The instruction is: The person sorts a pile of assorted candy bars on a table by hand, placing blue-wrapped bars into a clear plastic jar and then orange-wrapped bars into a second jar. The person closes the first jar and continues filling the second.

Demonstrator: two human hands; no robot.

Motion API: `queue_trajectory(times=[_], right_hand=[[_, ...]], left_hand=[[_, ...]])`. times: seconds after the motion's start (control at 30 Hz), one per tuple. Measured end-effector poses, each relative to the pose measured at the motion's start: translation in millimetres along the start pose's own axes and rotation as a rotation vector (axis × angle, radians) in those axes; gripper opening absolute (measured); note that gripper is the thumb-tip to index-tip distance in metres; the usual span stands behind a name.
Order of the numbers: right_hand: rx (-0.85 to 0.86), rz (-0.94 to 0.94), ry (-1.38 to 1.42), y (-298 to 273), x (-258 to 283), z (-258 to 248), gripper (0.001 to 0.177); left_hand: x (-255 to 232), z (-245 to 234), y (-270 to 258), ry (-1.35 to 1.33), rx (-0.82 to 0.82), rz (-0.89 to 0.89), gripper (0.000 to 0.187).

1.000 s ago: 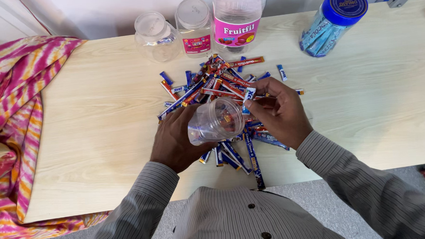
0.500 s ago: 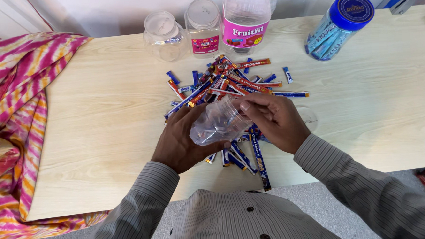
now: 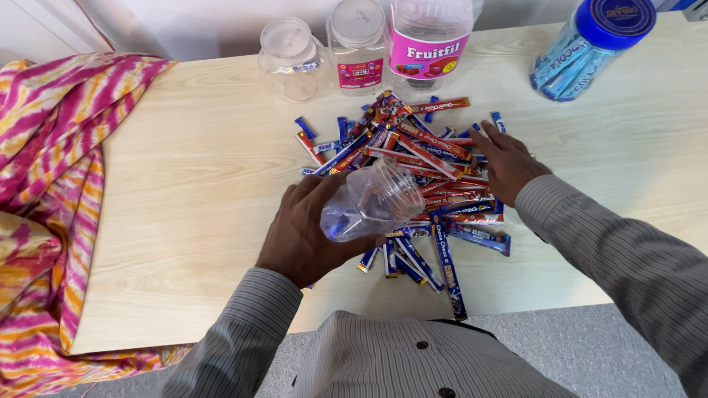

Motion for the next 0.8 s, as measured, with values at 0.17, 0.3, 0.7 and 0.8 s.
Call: queue_trajectory(times=[0.17, 0.3, 0.7, 0.8], right_hand=[[0.014, 0.004, -0.313, 26.6, -14.6, 19.4, 0.072], [-0.016, -0.05, -0.348, 25.8, -22.5, 18.6, 0.075], [-0.339, -0.104, -0.08, 24.2, -22.8, -24.5, 0.05], [-0.219, -0.058, 0.0, 36.7, -36.5, -8.9, 0.046]], left_hand=[[-3.0, -6.3, -0.2, -0.006, -0.034, 0.018, 0.098], [-6.4, -7.9, 3.3, 0.014, -0.067, 0.045, 0.099], [-14.8, -2.5, 10.9, 0.01, -0.075, 0.014, 0.097], [-13.7, -1.2, 11.3, 0.014, -0.069, 0.01, 0.096]])
Point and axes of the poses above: each hand's wrist, its own y-axis towards the middle knuckle, its own z-axis out of the palm, x = y × z, the point moved 8 cm from there along y, towards the middle knuckle, and after that the axes turned 11 degrees about z, right-handed, at the moved point
